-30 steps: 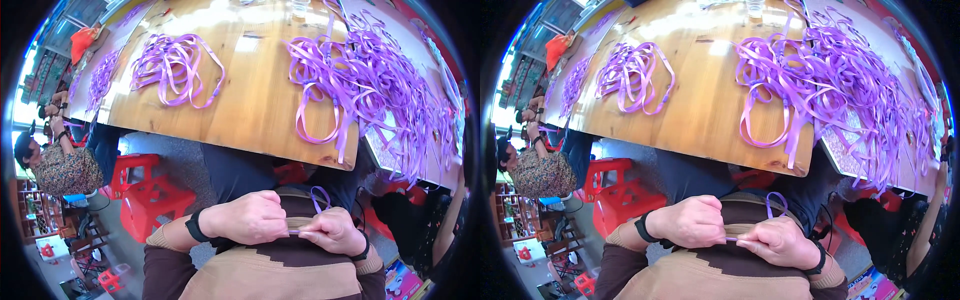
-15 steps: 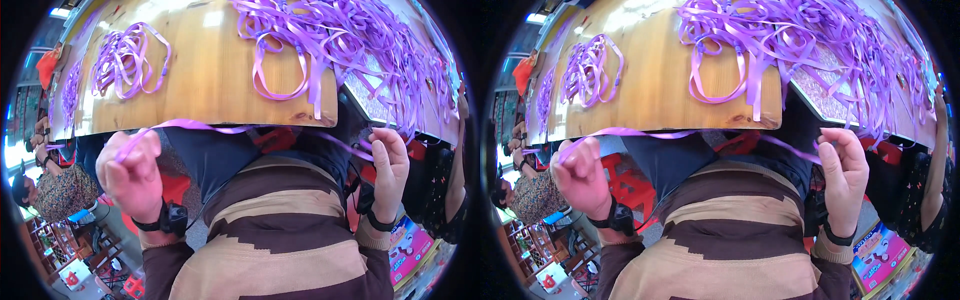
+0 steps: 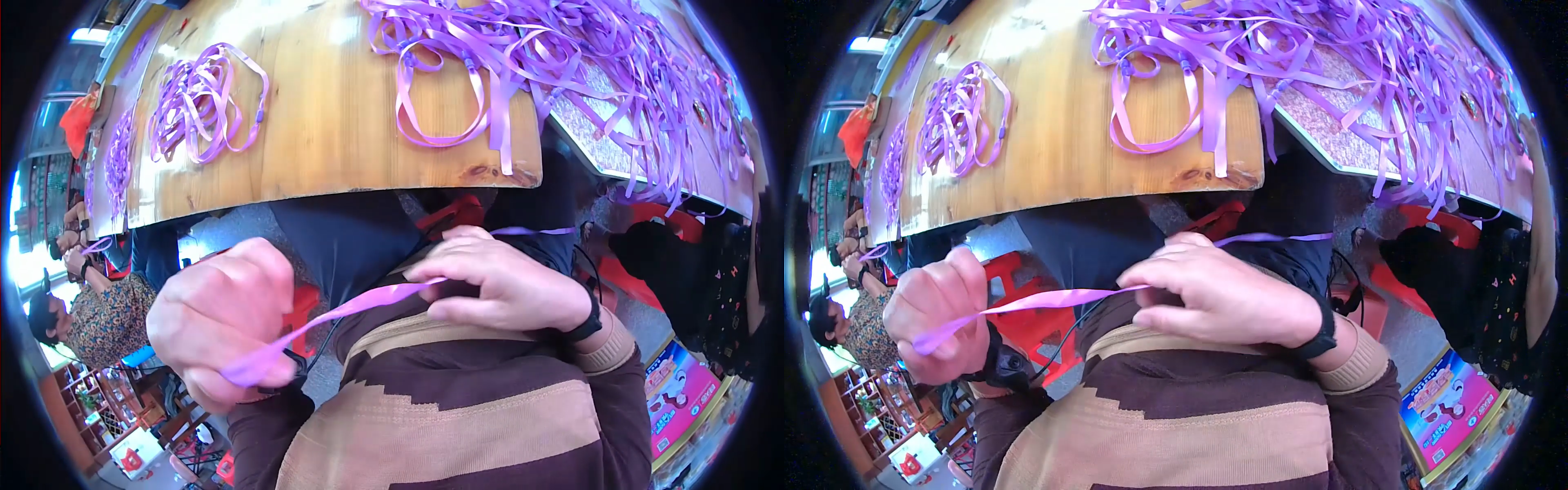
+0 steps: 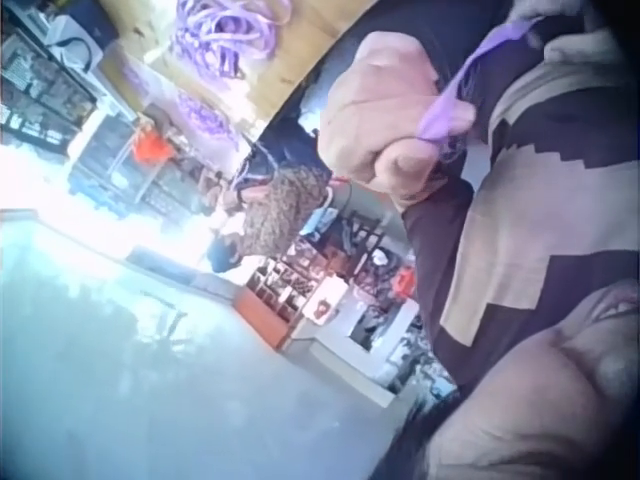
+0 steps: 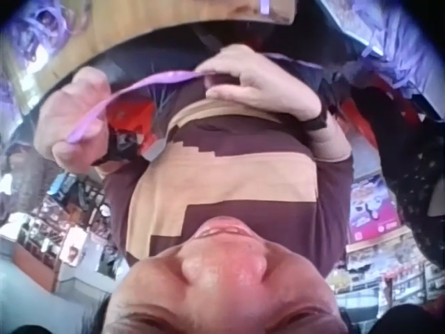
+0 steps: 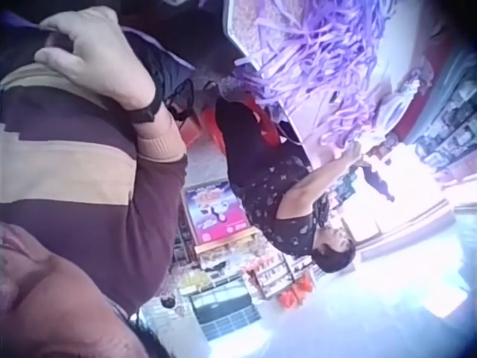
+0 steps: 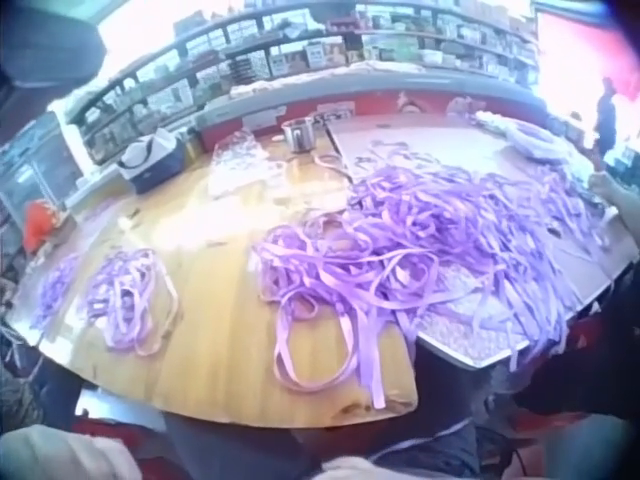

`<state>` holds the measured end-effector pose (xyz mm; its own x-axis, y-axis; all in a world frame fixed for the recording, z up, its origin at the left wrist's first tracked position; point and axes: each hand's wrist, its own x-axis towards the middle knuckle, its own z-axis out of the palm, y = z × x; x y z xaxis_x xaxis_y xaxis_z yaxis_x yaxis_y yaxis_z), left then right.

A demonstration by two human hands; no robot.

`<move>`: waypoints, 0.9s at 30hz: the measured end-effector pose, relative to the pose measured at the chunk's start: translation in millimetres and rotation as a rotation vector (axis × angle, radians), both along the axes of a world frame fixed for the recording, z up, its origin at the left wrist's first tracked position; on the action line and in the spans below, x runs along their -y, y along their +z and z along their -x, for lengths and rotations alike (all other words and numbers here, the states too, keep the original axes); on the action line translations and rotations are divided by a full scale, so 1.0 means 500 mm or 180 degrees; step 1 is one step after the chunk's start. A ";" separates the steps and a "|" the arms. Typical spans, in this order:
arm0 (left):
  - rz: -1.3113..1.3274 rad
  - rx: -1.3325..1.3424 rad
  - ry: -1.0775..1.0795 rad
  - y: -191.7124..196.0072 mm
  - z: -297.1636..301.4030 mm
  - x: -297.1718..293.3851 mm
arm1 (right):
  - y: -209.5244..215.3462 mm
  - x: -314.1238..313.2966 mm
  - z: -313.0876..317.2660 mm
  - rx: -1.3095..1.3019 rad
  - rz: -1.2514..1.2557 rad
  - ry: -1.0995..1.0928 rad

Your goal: The person assembles purple lanyards by hand, connecting the ends of each ribbon and pulling them taut. They repeat this process for several ribbons before moving a pile aside.

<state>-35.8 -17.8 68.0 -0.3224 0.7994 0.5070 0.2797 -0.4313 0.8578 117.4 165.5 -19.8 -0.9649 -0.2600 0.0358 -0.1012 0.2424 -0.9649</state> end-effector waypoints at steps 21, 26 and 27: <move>0.0464 -0.0014 0.1652 -0.088 0.075 0.149 | 0.064 -0.026 -0.042 0.1106 0.2323 -0.2357; 0.0577 -0.0084 0.1435 -0.103 0.088 0.160 | 0.066 -0.031 -0.049 0.1049 0.2521 -0.2281; 0.0572 -0.0096 0.1438 -0.100 0.090 0.164 | 0.066 -0.029 -0.048 0.1052 0.2464 -0.2218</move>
